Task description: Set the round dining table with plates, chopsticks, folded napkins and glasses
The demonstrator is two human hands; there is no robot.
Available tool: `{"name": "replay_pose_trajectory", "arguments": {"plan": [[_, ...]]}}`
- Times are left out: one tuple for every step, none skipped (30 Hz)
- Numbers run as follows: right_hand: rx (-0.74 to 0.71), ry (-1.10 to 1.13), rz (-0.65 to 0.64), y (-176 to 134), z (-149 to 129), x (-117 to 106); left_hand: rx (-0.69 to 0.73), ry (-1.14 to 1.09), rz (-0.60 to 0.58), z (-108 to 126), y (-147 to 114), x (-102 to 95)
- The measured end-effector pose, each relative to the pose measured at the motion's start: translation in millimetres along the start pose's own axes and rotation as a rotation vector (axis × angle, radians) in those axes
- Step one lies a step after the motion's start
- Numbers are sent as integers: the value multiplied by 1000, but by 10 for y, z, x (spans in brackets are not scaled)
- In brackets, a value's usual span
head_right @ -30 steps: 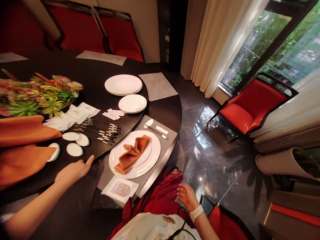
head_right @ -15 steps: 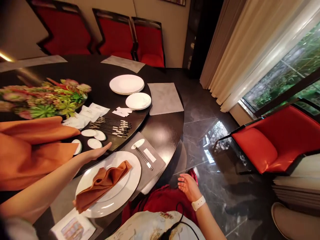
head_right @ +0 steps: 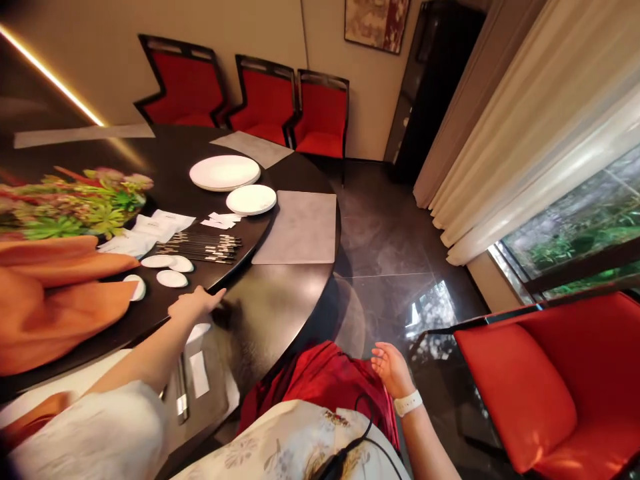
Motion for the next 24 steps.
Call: {"name": "replay_pose_trajectory", "arguments": {"plan": [[-8,-17,-22,139,-150,71,-88,26,17,62,10,27],[-16,-37,-58,283,-300,185,-154,46,45,139,23,48],[-18,-62,-102,431,-446,338,-187,57,79,235,44,66],[-17,-90,-148,580,-589,521,-185,60,119,346,76,81],[-13,-122,-194,731,-730,729,-192,63,159,444,115,95],[-10,-155,-240,883,-868,956,-207,70,192,527,159,113],[-8,-192,-284,1035,-1002,1196,-226,85,225,598,209,131],[-6,-231,-322,1189,-1131,1442,-234,108,263,665,262,146],[-5,-272,-356,1343,-1256,1692,-231,140,310,735,315,156],[-4,-315,-387,1498,-1374,1941,-222,180,364,809,366,161],[2,-359,-414,1652,-1484,2189,-195,222,429,899,412,159],[11,-407,-440,1803,-1586,2435,-177,257,481,991,454,161],[24,-461,-471,1949,-1678,2680,-176,281,519,1082,494,162],[41,-523,-508,2086,-1758,2927,-190,293,545,1172,532,159],[60,-594,-549,2214,-1826,3172,-217,298,559,1259,570,152],[79,-669,-589,2334,-1881,3416,-247,297,568,1342,610,139],[95,-737,-626,2444,-1923,3659,-274,293,572,1420,653,123],[110,-796,-663,2544,-1949,3902,-297,287,574,1486,699,107],[127,-840,-701,2632,-1958,4145,-316,280,572,1535,747,96],[148,-868,-743,2710,-1952,4389,-335,270,568,1564,795,90],[173,-885,-787,2778,-1934,4631,-357,256,563,1573,841,90],[201,-899,-832,2841,-1910,4875,-384,236,559,1562,881,95],[226,-915,-875,2904,-1889,5123,-413,208,550,1540,917,107],[241,-933,-917,2973,-1879,5385,-449,169,539,1510,947,118]]}}
Point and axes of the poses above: each hand's wrist, its own y-axis towards the middle knuckle, its own x-axis out of the palm, z = x × y, the point moved 6 cm from there along y, towards the middle knuckle, and after that the axes turned 4 degrees about z, right-handed, at the moved point
